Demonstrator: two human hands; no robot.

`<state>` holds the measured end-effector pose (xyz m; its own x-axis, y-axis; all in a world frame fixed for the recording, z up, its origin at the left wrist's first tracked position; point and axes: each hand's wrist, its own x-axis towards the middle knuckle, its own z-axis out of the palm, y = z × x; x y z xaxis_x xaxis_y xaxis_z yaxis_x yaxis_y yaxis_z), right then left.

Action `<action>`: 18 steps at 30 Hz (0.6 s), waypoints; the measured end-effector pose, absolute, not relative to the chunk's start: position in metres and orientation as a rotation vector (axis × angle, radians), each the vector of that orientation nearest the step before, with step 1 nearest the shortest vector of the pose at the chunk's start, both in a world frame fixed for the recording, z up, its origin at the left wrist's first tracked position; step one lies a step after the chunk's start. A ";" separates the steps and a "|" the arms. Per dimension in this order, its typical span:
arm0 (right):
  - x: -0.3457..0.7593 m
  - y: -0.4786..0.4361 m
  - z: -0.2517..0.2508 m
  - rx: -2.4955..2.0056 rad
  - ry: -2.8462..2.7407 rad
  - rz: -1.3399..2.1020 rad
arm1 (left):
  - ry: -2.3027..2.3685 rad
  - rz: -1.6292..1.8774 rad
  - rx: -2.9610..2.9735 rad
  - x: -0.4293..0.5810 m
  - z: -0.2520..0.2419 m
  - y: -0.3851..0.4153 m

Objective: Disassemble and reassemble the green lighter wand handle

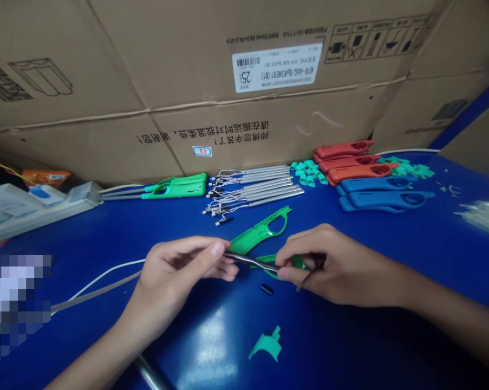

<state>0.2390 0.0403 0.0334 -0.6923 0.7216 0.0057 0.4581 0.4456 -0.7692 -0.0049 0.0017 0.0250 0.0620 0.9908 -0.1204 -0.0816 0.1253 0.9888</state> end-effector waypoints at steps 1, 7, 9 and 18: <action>0.241 0.042 0.035 -1.016 -2.368 1.150 | 1.152 1.113 1.077 -0.005 0.026 0.002; 0.246 0.048 0.040 -1.006 -2.326 1.272 | 1.078 1.063 1.113 -0.011 0.029 0.003; 0.247 0.048 0.040 -0.997 -2.337 1.284 | 1.097 1.056 1.150 -0.013 0.027 0.002; 0.249 0.048 0.040 -0.989 -2.388 1.243 | 1.242 1.095 1.257 -0.008 0.028 0.001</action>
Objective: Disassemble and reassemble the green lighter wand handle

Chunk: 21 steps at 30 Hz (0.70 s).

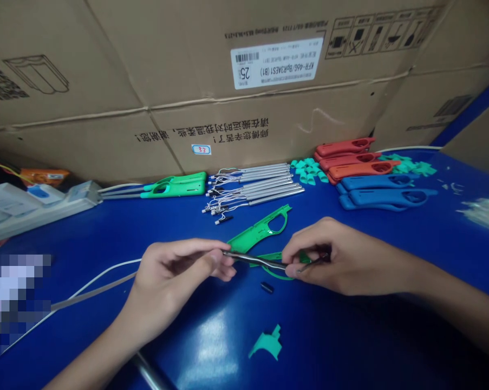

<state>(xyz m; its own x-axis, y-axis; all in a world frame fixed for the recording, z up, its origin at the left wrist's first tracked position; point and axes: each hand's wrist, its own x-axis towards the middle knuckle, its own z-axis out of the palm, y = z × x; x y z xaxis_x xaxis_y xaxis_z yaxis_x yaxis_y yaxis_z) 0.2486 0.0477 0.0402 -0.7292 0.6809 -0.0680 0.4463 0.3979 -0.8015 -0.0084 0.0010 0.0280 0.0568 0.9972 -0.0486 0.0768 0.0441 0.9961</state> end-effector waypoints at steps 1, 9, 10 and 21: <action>0.249 0.048 0.041 -0.990 -2.391 1.238 | 1.264 1.099 1.267 -0.007 0.030 0.001; 0.250 0.049 0.042 -1.005 -2.398 1.173 | 1.395 1.221 1.334 0.000 0.035 -0.001; 0.250 0.049 0.041 -1.008 -2.395 1.166 | 1.401 1.225 1.332 0.000 0.034 -0.001; 0.249 0.049 0.040 -1.046 -2.420 1.102 | 1.485 1.242 1.362 0.000 0.035 0.000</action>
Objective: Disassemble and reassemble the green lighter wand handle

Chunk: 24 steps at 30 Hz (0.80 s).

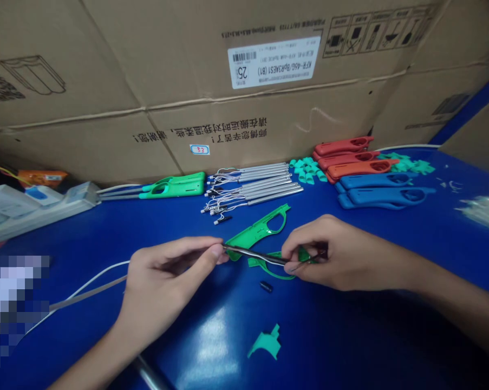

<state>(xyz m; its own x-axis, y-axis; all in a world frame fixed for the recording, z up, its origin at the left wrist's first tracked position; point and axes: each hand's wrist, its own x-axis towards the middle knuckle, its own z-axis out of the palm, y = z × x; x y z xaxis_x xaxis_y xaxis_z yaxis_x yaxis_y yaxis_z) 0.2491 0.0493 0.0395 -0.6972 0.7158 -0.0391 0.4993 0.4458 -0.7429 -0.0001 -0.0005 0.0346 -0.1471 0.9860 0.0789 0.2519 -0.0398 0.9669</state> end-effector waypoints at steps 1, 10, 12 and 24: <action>0.249 0.049 0.040 -1.050 -2.424 1.101 | 1.480 1.237 1.348 0.000 0.035 0.000; 0.250 0.049 0.037 -1.072 -2.428 1.075 | 1.372 1.210 1.202 -0.003 0.031 0.003; 0.249 0.048 0.035 -1.088 -2.432 1.081 | 1.366 1.200 1.206 -0.003 0.029 0.002; 0.249 0.045 0.035 -1.115 -2.444 1.106 | 1.337 1.155 1.279 0.001 0.030 0.002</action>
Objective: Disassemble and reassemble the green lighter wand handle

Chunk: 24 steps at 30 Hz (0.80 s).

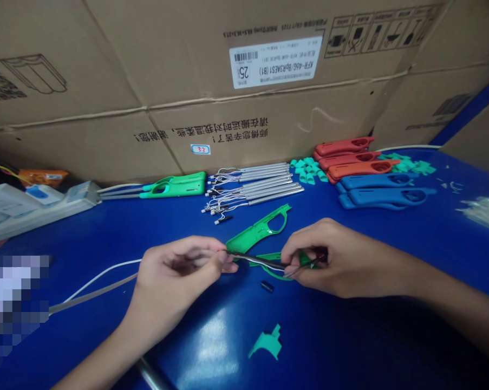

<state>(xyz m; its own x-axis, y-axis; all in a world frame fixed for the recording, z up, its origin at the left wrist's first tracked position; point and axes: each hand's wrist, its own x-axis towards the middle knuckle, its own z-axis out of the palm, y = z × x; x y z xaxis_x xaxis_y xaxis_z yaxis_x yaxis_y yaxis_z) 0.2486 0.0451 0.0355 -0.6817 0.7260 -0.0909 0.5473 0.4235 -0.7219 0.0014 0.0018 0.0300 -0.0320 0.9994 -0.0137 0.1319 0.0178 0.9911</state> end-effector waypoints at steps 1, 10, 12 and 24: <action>0.249 0.045 0.036 -1.109 -2.439 1.113 | 1.341 1.154 1.302 0.001 0.031 0.002; 0.250 0.047 0.046 -0.931 -2.518 1.254 | 1.320 1.127 1.727 -0.005 0.027 0.001; 0.251 0.047 0.048 -0.902 -2.534 1.273 | 1.279 1.136 1.854 -0.008 0.024 0.003; 0.251 0.048 0.050 -0.888 -2.568 1.257 | 0.992 0.973 2.141 -0.014 0.019 0.002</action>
<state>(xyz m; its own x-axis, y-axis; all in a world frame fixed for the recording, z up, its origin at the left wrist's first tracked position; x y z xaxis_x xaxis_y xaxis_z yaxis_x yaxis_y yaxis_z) 0.2514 0.0476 0.0498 -0.8141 0.5679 -0.1209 0.4439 0.4746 -0.7601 -0.0140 0.0023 0.0191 0.4573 0.8088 0.3698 0.3849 -0.5549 0.7376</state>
